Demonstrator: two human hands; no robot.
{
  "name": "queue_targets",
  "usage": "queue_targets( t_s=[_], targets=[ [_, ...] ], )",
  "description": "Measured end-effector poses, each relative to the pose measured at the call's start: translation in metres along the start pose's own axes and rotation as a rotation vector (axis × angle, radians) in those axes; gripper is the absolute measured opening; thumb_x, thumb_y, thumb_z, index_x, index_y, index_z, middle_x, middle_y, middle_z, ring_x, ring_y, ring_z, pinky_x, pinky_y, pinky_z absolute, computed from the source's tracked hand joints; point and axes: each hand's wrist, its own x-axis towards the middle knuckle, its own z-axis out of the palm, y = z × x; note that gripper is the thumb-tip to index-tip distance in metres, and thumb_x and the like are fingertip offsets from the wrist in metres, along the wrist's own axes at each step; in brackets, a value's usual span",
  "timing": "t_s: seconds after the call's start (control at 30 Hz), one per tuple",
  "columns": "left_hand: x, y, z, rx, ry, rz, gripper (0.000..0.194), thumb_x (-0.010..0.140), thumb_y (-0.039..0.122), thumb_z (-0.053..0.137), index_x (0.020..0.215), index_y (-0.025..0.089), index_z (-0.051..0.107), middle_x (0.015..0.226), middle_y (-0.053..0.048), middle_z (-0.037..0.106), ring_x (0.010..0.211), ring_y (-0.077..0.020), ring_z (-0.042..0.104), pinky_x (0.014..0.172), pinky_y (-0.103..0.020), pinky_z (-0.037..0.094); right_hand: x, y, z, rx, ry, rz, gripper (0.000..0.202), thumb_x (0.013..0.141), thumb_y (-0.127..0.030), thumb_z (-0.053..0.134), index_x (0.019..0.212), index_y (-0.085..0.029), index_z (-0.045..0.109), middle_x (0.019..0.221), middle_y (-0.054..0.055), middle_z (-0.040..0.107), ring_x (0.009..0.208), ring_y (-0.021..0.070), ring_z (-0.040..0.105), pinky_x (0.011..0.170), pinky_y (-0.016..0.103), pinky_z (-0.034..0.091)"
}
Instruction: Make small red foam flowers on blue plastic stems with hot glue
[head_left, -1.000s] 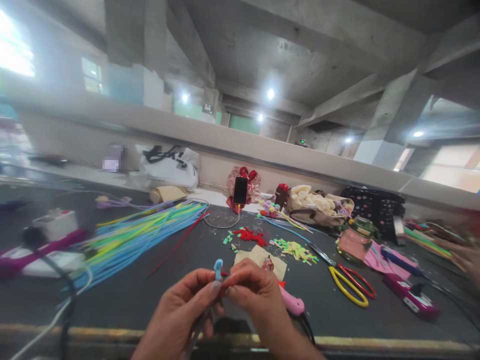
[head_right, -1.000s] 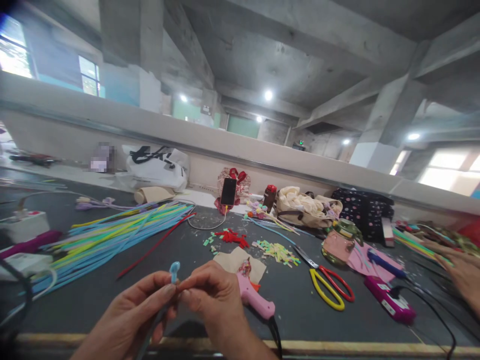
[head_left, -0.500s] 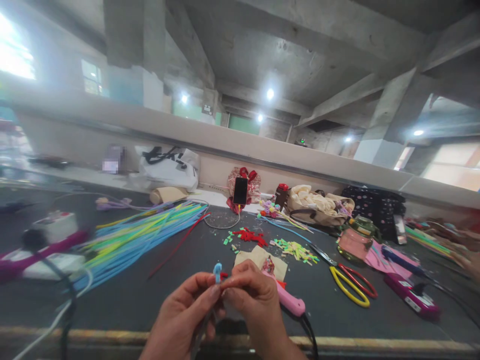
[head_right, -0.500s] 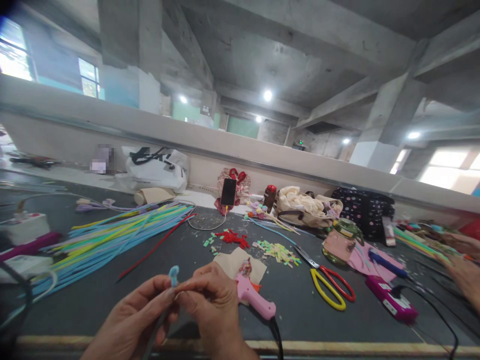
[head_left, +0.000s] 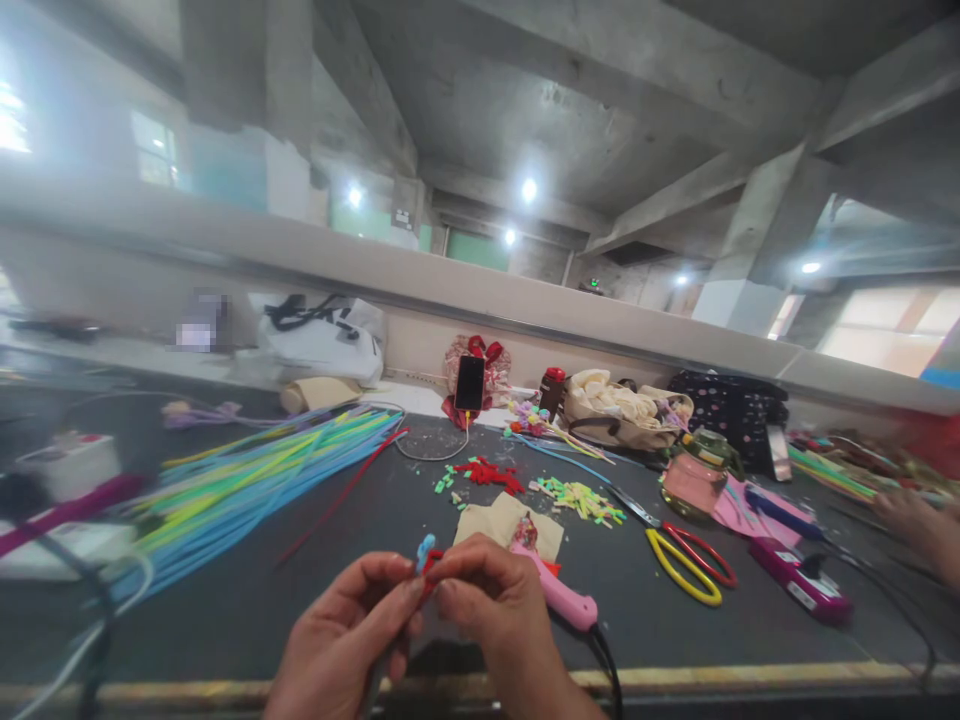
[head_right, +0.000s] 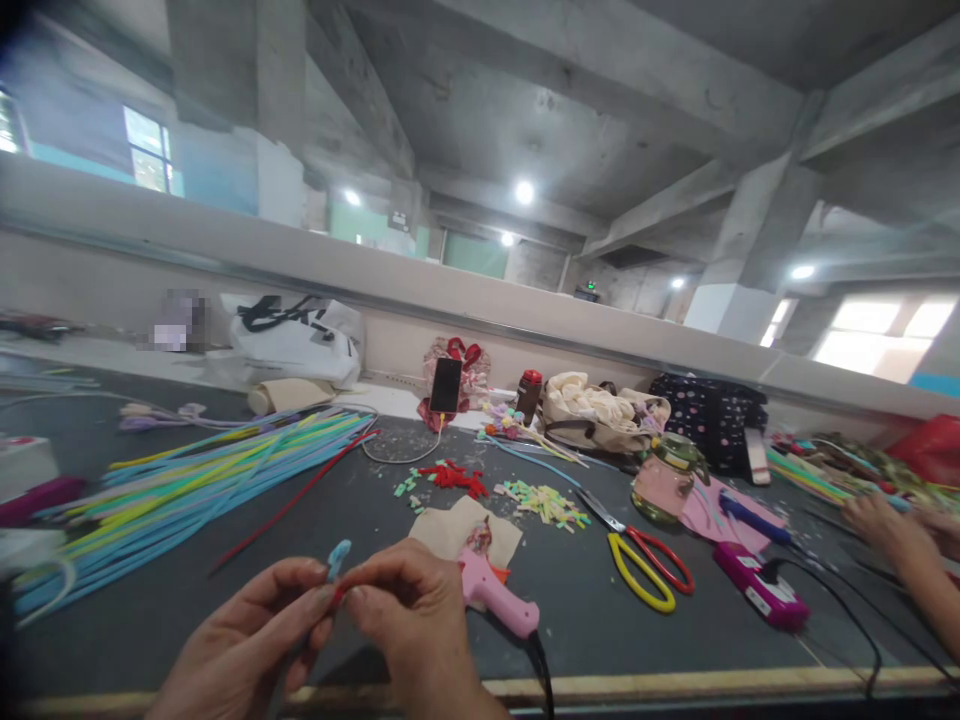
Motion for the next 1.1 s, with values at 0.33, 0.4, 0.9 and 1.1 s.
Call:
queue_targets(
  t_s=[0.33,0.4,0.9,1.1],
  targets=[
    [0.002,-0.004,0.006,-0.063,0.027,0.050,0.022,0.052,0.018,0.073,0.065,0.016,0.057,0.048,0.006,0.057,0.041,-0.0058,0.048,0.034,-0.011,0.035,0.004,-0.004,-0.001,-0.117,0.086,0.246,0.025,0.055,-0.037,0.073,0.059,-0.015,0.062,0.045,-0.004,0.054,0.040,0.0066,0.045,0.038,0.017,0.034],
    [0.002,-0.005,0.006,-0.071,0.024,0.066,0.020,0.053,0.018,0.073,0.065,0.015,0.057,0.050,0.005,0.058,0.043,-0.0063,0.049,0.034,-0.012,0.036,0.005,-0.005,0.000,-0.144,0.073,0.244,0.026,0.056,-0.038,0.072,0.059,-0.015,0.060,0.045,-0.004,0.053,0.040,0.0064,0.044,0.038,0.017,0.033],
    [0.001,-0.004,0.005,-0.081,-0.014,0.037,0.019,0.053,0.018,0.073,0.065,0.015,0.058,0.050,0.005,0.056,0.043,-0.0059,0.046,0.036,-0.013,0.036,-0.003,-0.008,-0.014,-0.849,-0.170,-0.455,0.007,0.076,-0.013,0.052,0.074,-0.017,0.057,0.068,0.003,0.058,0.063,0.0133,0.053,0.055,0.024,0.037],
    [0.001,-0.005,0.005,-0.098,0.058,0.029,0.025,0.048,0.018,0.076,0.064,0.018,0.057,0.050,0.007,0.057,0.043,-0.0055,0.047,0.036,-0.011,0.036,-0.001,-0.007,-0.008,-0.645,-0.053,-0.187,0.010,0.076,-0.022,0.056,0.071,-0.017,0.064,0.065,0.002,0.060,0.060,0.0125,0.055,0.054,0.022,0.039]
  ],
)
